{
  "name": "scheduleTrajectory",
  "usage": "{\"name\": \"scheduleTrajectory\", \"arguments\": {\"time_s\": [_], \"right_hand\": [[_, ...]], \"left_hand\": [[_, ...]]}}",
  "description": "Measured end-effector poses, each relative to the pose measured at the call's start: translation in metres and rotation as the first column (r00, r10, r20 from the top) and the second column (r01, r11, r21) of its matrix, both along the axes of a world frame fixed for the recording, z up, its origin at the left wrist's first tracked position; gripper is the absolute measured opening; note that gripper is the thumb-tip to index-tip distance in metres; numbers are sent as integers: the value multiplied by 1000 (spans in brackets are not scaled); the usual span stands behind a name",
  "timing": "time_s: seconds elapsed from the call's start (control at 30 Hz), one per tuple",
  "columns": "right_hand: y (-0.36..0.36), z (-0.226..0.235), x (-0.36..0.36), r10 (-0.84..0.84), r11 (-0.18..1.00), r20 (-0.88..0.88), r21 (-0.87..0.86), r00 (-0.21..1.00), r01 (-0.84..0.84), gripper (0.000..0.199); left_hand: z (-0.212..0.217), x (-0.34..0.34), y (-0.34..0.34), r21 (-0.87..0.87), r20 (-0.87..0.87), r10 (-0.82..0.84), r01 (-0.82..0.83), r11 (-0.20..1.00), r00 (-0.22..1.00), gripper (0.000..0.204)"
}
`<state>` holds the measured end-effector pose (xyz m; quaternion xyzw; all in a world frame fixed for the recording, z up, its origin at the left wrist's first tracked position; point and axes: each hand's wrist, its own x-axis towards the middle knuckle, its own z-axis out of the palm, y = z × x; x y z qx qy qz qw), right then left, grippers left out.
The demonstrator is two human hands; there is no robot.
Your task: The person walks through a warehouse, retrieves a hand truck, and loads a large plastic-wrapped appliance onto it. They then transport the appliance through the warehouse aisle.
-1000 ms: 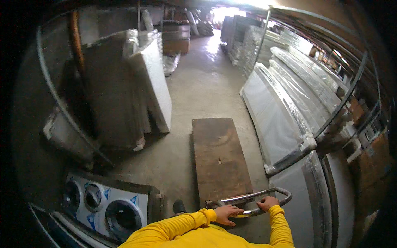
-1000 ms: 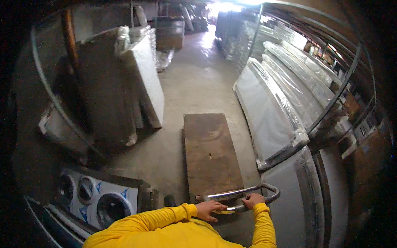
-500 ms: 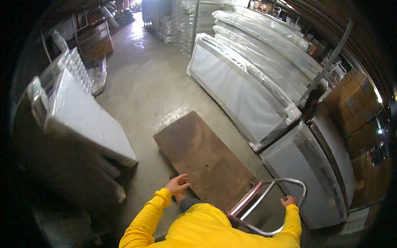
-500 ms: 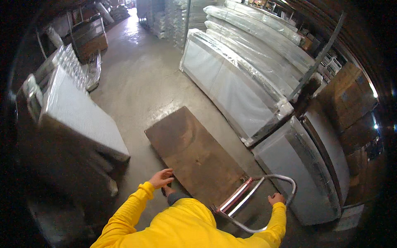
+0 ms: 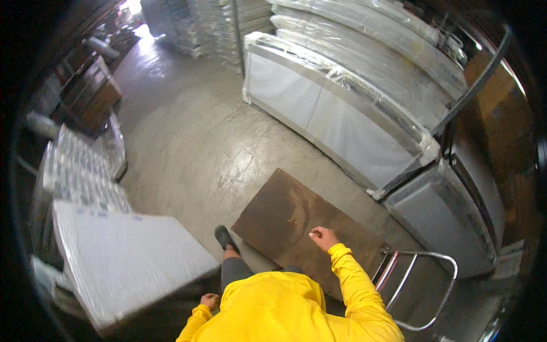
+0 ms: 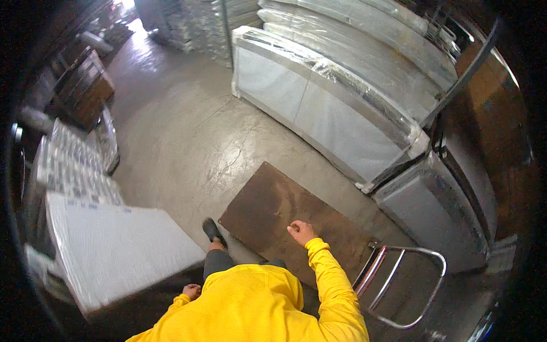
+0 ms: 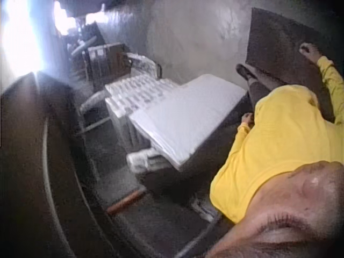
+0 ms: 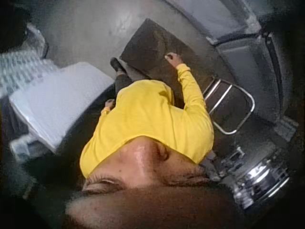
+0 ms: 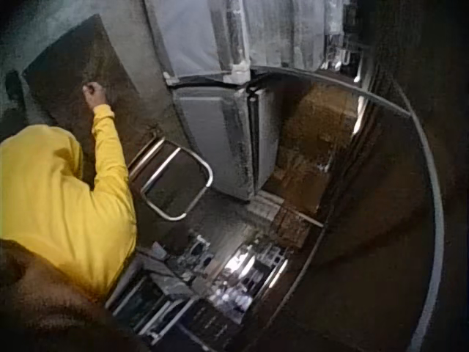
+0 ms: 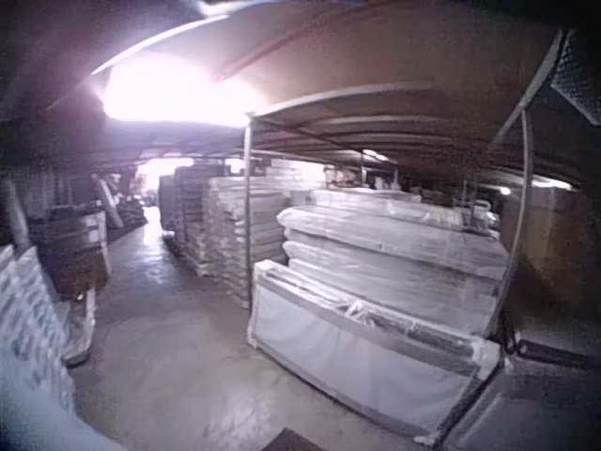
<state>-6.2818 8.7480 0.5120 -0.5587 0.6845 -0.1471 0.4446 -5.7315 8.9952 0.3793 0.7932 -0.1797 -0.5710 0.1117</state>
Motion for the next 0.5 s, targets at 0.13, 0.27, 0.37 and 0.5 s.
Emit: {"name": "scheduleTrajectory", "arguments": {"time_s": [0.13,0.27,0.37,0.5], "right_hand": [[-55,-74,57,-10,997,-146,80,989,21,42],[-85,-142,125,52,935,-173,354,983,13,43],[-128,-156,190,64,867,-169,497,983,29,45],[-219,-100,226,-13,900,-52,435,999,34,41]], "left_hand": [[-30,81,-123,-7,10,-70,71,997,997,35],[-15,159,-324,64,94,-284,279,958,954,35],[-45,293,-477,-101,220,-367,395,913,904,29],[-2,300,-700,-432,301,-122,250,867,946,30]]}}
